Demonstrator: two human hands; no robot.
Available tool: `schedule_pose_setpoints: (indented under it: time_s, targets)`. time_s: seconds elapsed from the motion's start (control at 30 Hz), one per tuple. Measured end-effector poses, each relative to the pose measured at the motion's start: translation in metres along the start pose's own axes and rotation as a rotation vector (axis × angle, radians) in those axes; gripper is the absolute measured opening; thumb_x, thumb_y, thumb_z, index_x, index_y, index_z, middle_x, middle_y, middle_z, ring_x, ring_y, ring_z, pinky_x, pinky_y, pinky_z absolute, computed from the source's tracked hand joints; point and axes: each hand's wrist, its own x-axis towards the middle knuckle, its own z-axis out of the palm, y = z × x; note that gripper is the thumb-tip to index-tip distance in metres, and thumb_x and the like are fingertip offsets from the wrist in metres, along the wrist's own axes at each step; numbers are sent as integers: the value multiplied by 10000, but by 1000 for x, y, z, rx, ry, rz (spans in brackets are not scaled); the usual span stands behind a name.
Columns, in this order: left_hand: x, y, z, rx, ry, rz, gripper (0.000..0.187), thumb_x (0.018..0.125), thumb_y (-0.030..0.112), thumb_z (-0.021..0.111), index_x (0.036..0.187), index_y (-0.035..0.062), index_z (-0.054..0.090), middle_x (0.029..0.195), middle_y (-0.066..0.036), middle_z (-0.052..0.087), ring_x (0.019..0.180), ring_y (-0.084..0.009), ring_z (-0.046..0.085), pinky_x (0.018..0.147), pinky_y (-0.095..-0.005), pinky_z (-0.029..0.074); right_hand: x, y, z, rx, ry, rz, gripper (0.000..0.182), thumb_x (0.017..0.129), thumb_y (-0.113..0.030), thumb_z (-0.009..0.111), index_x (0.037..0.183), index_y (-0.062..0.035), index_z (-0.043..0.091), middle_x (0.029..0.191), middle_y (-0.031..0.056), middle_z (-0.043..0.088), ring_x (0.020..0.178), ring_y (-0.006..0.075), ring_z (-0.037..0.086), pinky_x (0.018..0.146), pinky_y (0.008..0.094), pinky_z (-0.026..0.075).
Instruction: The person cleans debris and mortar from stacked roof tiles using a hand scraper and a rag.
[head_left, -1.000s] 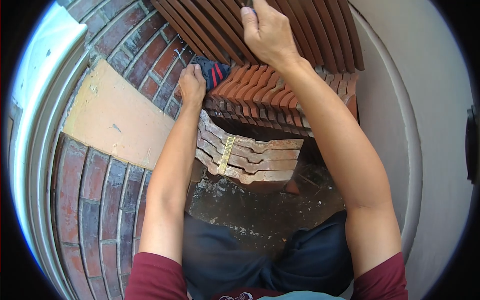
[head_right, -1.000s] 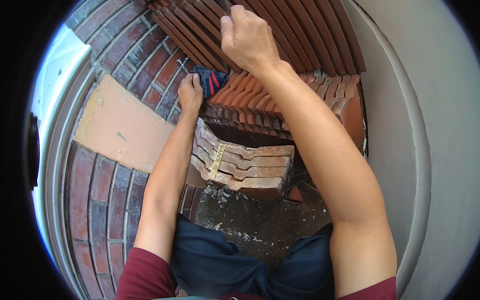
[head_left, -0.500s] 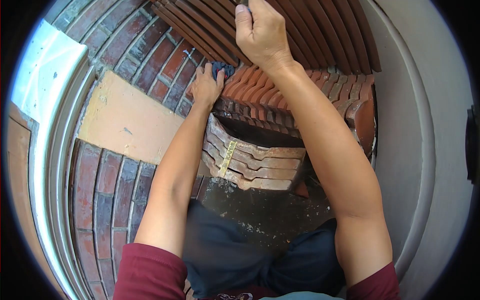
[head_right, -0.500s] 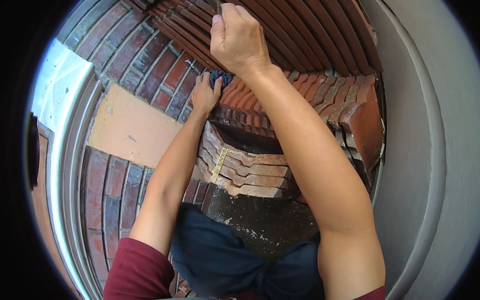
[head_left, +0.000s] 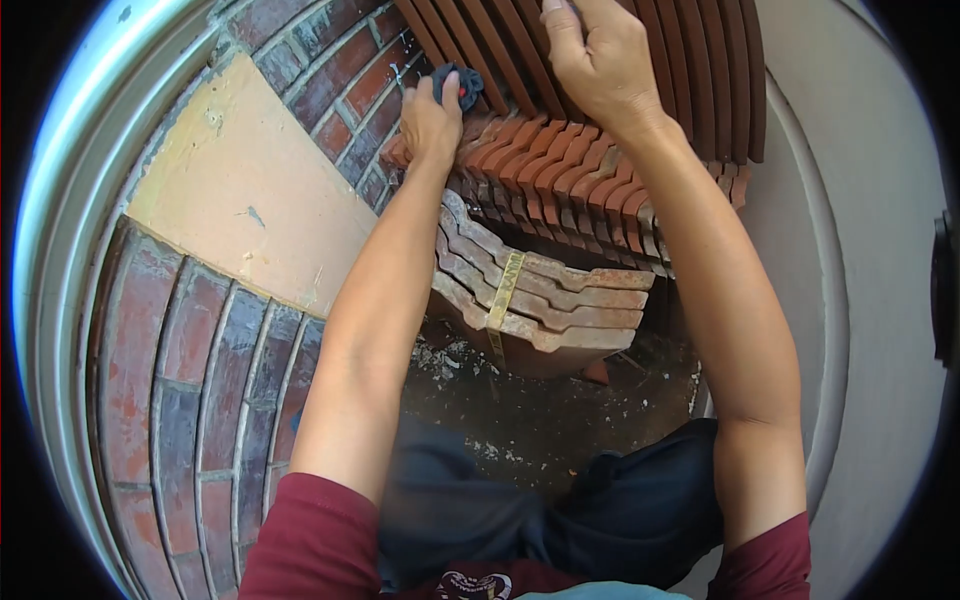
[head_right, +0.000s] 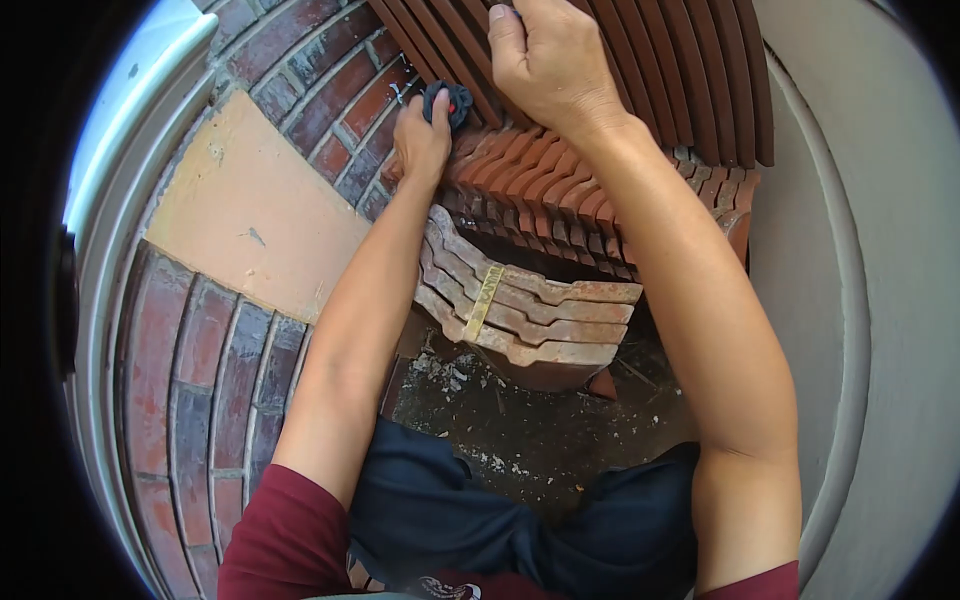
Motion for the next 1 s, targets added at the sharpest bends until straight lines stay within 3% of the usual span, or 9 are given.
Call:
schedule_pose_setpoints:
  time_s: [0.17,0.27,0.3,0.4,0.43,0.57,0.7,0.8,1.0]
  targets:
    - [5,3,-5,-23,47,2,488,902,534,644,992,55,665,989,-239,642,965,-437,622,831,-508,489,10,-24,-5,-55,-141,181,107,974,-63,521,900,13,531,711,142,516,633,189,481,599,338,428]
    - [-3,-10,-12,170,-237,103,483,871,531,679,988,63,683,1003,-220,654,974,-416,640,835,-495,505,0,-11,2,-87,-175,84,92,970,-57,528,904,7,535,705,127,508,620,199,470,593,341,424]
    - [-5,-4,-12,200,-291,25,475,855,524,704,1088,110,691,1143,-168,642,1060,-406,645,878,-522,515,-3,-10,4,-132,-206,88,103,957,-80,551,932,14,585,740,176,590,645,252,579,621,366,480]
    - [-10,-4,-5,62,-157,-87,504,841,557,702,1044,96,694,1098,-174,662,1034,-409,649,864,-522,511,-15,0,9,-178,-336,190,151,973,-131,537,915,2,579,734,172,577,648,308,589,622,406,471]
    - [-1,2,-6,-76,-139,-248,527,839,586,685,1016,90,689,1030,-176,679,1014,-407,653,848,-518,508,-16,0,13,-133,-295,137,136,969,-117,547,899,-1,568,696,150,553,609,260,537,600,377,434]
    - [6,5,-1,-106,24,-203,576,836,619,668,911,48,673,938,-241,699,926,-457,655,812,-513,514,-22,1,9,-140,-356,185,160,975,-133,538,904,5,575,700,152,564,608,269,553,607,386,448]
    - [-4,5,-11,93,-240,-68,510,868,566,661,972,67,686,984,-207,697,963,-431,654,838,-507,511,-33,7,3,-186,-509,351,190,981,-152,523,907,14,579,685,174,582,604,302,579,607,409,458]
    - [-21,4,-2,166,-159,8,480,880,536,661,1052,89,681,1049,-196,671,1020,-415,643,862,-498,504,-43,6,6,-313,-661,430,211,965,-158,522,906,36,581,751,256,632,735,444,642,682,494,494]
    - [-25,-4,-11,-9,-162,-130,485,929,504,593,1133,67,649,1156,-187,608,1068,-406,625,887,-502,497,-73,7,21,-399,-799,445,234,955,-171,523,899,49,582,818,298,644,839,506,625,762,550,492]
